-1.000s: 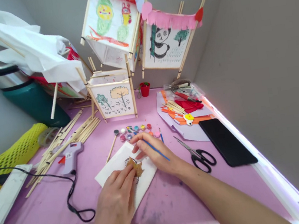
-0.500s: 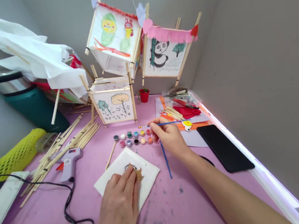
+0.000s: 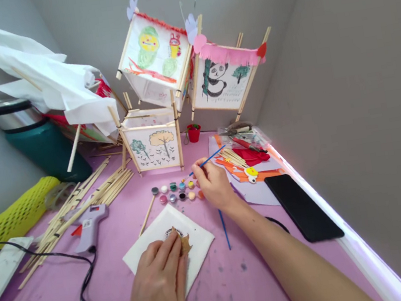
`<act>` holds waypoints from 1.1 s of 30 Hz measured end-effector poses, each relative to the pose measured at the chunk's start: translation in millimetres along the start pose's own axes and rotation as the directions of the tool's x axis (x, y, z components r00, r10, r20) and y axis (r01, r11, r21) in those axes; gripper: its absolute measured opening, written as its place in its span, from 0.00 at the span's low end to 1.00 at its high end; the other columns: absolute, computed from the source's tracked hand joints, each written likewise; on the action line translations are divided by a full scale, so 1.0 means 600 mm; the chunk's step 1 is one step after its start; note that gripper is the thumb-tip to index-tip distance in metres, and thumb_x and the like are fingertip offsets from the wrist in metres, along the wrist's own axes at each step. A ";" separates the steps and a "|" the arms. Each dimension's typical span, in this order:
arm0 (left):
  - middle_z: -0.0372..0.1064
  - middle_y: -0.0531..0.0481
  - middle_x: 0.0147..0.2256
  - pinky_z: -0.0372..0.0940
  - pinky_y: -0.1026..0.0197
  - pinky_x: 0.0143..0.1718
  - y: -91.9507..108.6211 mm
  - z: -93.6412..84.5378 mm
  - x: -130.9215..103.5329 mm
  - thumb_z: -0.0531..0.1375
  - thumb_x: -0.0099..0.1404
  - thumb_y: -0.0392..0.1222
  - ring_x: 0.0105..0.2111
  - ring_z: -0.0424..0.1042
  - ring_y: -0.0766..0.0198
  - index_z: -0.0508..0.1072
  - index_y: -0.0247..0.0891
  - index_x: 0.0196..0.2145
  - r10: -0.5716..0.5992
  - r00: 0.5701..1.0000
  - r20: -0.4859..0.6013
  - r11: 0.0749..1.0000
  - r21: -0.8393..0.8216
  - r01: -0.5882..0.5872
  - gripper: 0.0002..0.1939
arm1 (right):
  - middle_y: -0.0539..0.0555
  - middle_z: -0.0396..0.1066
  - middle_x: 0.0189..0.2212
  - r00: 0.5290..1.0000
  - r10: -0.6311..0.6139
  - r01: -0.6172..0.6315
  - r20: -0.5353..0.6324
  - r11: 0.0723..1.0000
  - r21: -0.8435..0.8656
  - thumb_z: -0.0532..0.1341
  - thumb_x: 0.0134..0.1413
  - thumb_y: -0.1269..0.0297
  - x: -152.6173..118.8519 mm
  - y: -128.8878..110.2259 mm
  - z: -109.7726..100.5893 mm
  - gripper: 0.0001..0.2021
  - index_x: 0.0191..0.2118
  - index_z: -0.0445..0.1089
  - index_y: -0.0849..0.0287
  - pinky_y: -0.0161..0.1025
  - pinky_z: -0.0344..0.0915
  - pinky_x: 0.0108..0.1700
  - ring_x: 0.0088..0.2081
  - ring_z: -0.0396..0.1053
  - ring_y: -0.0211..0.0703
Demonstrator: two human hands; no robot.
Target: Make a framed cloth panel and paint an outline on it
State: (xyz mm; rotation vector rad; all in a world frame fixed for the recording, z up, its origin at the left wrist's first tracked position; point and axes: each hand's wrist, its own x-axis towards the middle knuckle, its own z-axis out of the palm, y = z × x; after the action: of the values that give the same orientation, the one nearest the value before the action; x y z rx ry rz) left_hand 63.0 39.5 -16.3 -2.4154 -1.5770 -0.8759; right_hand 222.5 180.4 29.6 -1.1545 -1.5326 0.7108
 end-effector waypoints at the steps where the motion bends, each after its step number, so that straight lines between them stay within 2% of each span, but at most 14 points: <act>1: 0.69 0.43 0.49 0.63 0.50 0.43 0.000 0.000 0.000 0.51 0.67 0.36 0.45 0.65 0.55 0.69 0.33 0.49 -0.007 1.000 -0.007 1.000 0.007 0.007 0.15 | 0.49 0.68 0.24 1.000 -0.010 0.010 -0.028 1.000 -0.011 0.55 0.57 0.54 -0.001 0.001 -0.004 0.12 0.34 0.64 0.58 0.32 0.63 0.23 0.21 0.66 0.35; 5: 0.70 0.42 0.46 0.64 0.50 0.41 0.001 -0.003 0.001 0.52 0.66 0.37 0.42 0.67 0.54 0.70 0.32 0.46 -0.010 0.999 -0.033 1.000 0.028 0.011 0.14 | 0.48 0.67 0.22 0.994 -0.059 0.059 -0.095 0.998 -0.006 0.55 0.59 0.55 -0.005 0.001 -0.016 0.12 0.32 0.65 0.59 0.32 0.63 0.24 0.21 0.65 0.34; 10: 0.72 0.41 0.45 0.64 0.51 0.38 0.002 -0.004 -0.001 0.54 0.64 0.35 0.40 0.69 0.55 0.72 0.31 0.44 0.042 0.996 -0.076 0.999 0.032 -0.040 0.12 | 0.48 0.67 0.23 0.988 -0.080 0.085 -0.130 0.996 0.028 0.54 0.60 0.55 -0.012 0.005 -0.016 0.13 0.33 0.66 0.60 0.33 0.63 0.25 0.21 0.65 0.34; 14: 0.72 0.40 0.43 0.65 0.53 0.37 0.005 -0.008 -0.002 0.55 0.63 0.33 0.38 0.69 0.57 0.72 0.29 0.43 0.043 0.991 -0.124 0.999 0.021 -0.040 0.11 | 0.48 0.67 0.22 0.988 -0.096 0.102 -0.119 0.994 0.042 0.53 0.61 0.56 -0.016 0.006 -0.012 0.12 0.34 0.66 0.59 0.32 0.63 0.25 0.21 0.65 0.34; 19: 0.71 0.42 0.40 0.66 0.54 0.35 0.006 -0.011 -0.001 0.54 0.64 0.35 0.35 0.68 0.58 0.73 0.32 0.41 -0.030 0.995 -0.094 0.999 0.014 0.032 0.10 | 0.47 0.67 0.22 0.992 -0.082 0.089 -0.091 0.993 0.079 0.54 0.60 0.55 -0.022 0.002 -0.009 0.12 0.33 0.66 0.58 0.32 0.62 0.23 0.20 0.64 0.34; 24: 0.71 0.43 0.37 0.66 0.53 0.36 0.006 -0.011 -0.001 0.54 0.64 0.35 0.36 0.68 0.57 0.73 0.33 0.40 -0.021 0.995 -0.097 1.000 0.009 0.022 0.10 | 0.48 0.67 0.22 0.994 -0.065 0.074 -0.090 0.993 0.090 0.54 0.60 0.53 -0.026 0.004 -0.009 0.14 0.33 0.66 0.58 0.33 0.62 0.23 0.20 0.64 0.35; 30: 0.72 0.42 0.43 0.66 0.53 0.36 0.005 -0.012 0.001 0.53 0.64 0.35 0.36 0.68 0.57 0.72 0.32 0.41 0.006 0.995 -0.097 1.000 0.017 -0.004 0.11 | 0.49 0.67 0.26 0.975 -0.142 0.147 -0.172 0.989 0.014 0.52 0.61 0.57 -0.022 0.009 -0.010 0.11 0.37 0.66 0.58 0.34 0.63 0.28 0.24 0.65 0.35; 33: 0.73 0.42 0.44 0.66 0.53 0.35 0.003 -0.011 0.001 0.53 0.64 0.35 0.37 0.69 0.56 0.72 0.32 0.42 0.027 0.995 -0.095 0.999 0.023 -0.025 0.11 | 0.50 0.68 0.29 0.969 -0.137 0.140 -0.207 0.990 -0.001 0.52 0.61 0.59 -0.019 0.012 -0.011 0.09 0.40 0.65 0.57 0.34 0.63 0.28 0.25 0.66 0.35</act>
State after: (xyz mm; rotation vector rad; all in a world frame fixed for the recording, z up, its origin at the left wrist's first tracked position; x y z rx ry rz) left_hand 62.1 36.6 -10.1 -2.3371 -1.5103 -0.9487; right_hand 230.9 171.8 21.1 -1.0645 -1.4151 0.4904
